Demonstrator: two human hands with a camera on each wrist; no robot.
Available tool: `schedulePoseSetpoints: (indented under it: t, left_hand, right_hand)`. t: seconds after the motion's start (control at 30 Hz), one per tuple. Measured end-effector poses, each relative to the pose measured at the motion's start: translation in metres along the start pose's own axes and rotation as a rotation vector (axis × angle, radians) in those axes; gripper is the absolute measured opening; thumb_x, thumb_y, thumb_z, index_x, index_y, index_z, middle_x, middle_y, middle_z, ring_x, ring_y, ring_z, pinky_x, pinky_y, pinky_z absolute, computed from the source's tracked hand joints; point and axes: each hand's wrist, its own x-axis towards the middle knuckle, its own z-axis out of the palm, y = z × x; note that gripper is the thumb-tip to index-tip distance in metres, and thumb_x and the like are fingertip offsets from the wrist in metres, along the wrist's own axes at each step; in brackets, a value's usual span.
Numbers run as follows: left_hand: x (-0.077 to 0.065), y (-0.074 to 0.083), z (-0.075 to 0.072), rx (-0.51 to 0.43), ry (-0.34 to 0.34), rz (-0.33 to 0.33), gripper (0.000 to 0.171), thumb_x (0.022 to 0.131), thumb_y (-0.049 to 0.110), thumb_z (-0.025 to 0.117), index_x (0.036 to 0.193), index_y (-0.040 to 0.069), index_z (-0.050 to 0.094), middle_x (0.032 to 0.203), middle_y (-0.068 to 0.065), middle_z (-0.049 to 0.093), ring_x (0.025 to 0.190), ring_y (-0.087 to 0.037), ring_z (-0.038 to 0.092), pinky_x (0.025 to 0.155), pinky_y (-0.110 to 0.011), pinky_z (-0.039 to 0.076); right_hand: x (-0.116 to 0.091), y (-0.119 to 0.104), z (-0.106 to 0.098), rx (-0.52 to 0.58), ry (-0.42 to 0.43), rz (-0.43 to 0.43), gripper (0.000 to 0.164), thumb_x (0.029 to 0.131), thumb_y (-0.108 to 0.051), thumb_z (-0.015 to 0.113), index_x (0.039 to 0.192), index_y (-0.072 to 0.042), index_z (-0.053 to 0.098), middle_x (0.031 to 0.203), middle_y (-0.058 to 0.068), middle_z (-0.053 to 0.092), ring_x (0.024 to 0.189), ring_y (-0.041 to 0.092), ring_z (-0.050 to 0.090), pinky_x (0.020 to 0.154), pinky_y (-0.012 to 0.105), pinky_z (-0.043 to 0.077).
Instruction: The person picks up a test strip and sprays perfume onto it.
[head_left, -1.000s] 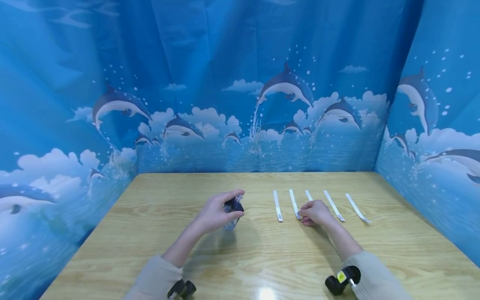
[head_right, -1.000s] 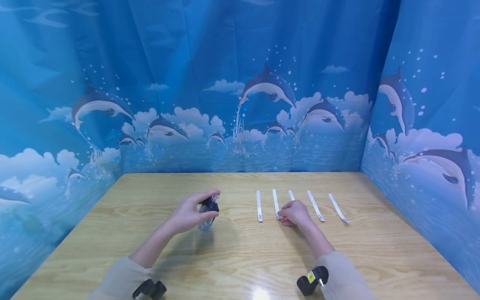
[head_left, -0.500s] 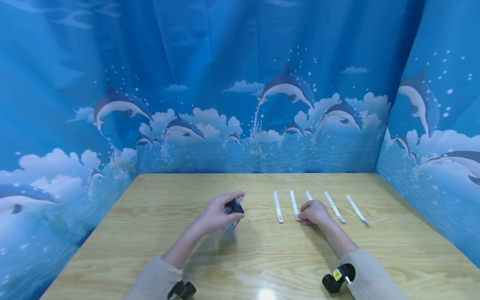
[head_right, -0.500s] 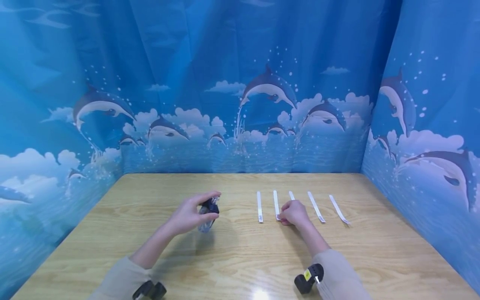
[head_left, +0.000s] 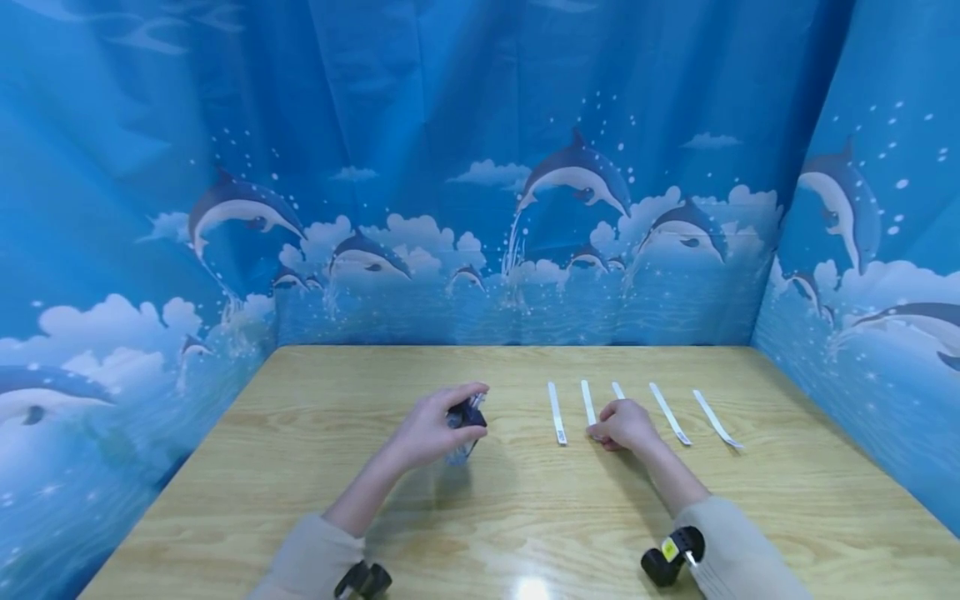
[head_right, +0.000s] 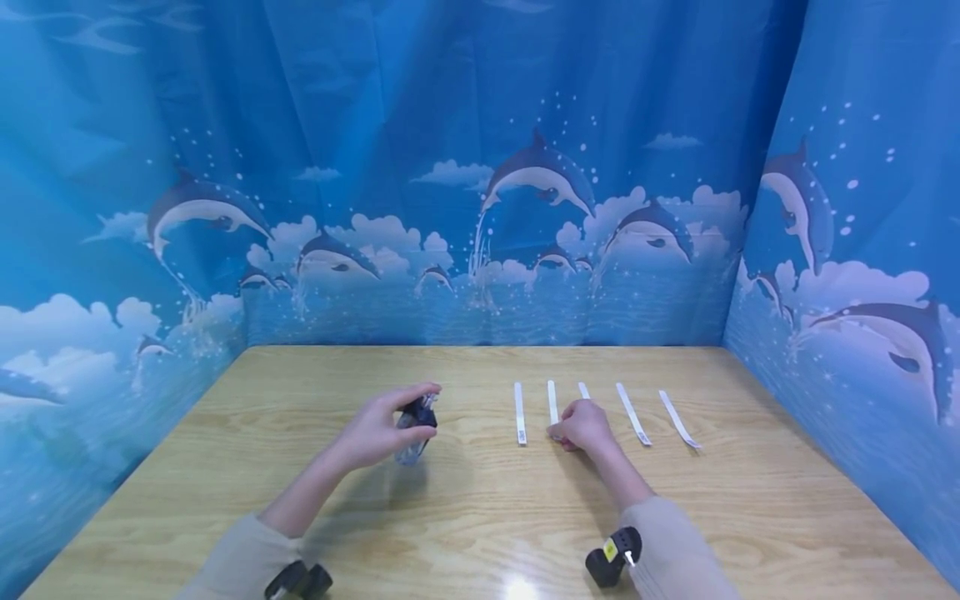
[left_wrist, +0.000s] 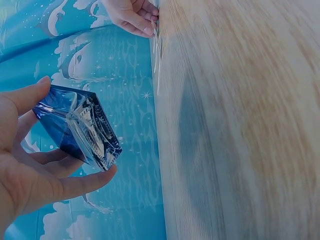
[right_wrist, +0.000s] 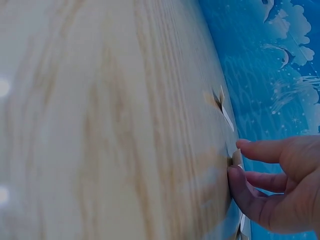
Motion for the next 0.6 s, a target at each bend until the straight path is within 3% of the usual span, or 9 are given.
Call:
schedulePoseSetpoints:
  t: [0.17,0.3,0.43,0.6]
  left_hand:
    - [-0.0002,0.0006,0.0001,0.000,-0.002,0.000,0.054,0.084,0.024,0.070,0.134,0.020,0.050,0.133,-0.004,0.052,0.119,-0.028,0.049,0.092,-0.045,0.043]
    - [-0.0003,0.0006,-0.0006,-0.004,-0.006,-0.001,0.055,0.084,0.024,0.070,0.135,0.020,0.050,0.133,-0.004,0.052,0.119,-0.028,0.049,0.092,-0.045,0.044]
    - [-0.0003,0.0003,-0.0009,-0.006,-0.009,-0.006,0.055,0.084,0.024,0.070,0.135,0.021,0.050,0.133,-0.004,0.052,0.118,-0.028,0.049,0.092,-0.045,0.044]
    - [-0.0002,0.0009,-0.0002,0.002,-0.008,-0.030,0.056,0.084,0.025,0.070,0.136,0.022,0.049,0.134,-0.005,0.051,0.120,-0.029,0.048,0.093,-0.046,0.043]
  right_hand:
    - [-0.0032,-0.0053,0.0010,-0.092,0.010,-0.035,0.028,0.068,0.004,0.073,0.086,0.010,0.053,0.066,0.012,0.058,0.047,0.009,0.055,0.048,0.023,0.050]
    - [-0.0009,-0.0056,0.0016,-0.100,0.007,-0.017,0.032,0.066,0.009,0.071,0.093,0.014,0.054,0.080,0.021,0.057,0.050,0.011,0.057,0.050,0.023,0.051]
    - [-0.0003,-0.0030,0.0011,-0.040,0.010,-0.004,0.034,0.065,0.012,0.070,0.094,0.015,0.054,0.084,0.025,0.055,0.049,0.011,0.056,0.050,0.023,0.052]
    - [-0.0016,0.0004,-0.0012,0.051,-0.002,0.003,0.030,0.067,0.013,0.069,0.094,0.016,0.055,0.078,0.018,0.056,0.047,0.009,0.054,0.049,0.023,0.051]
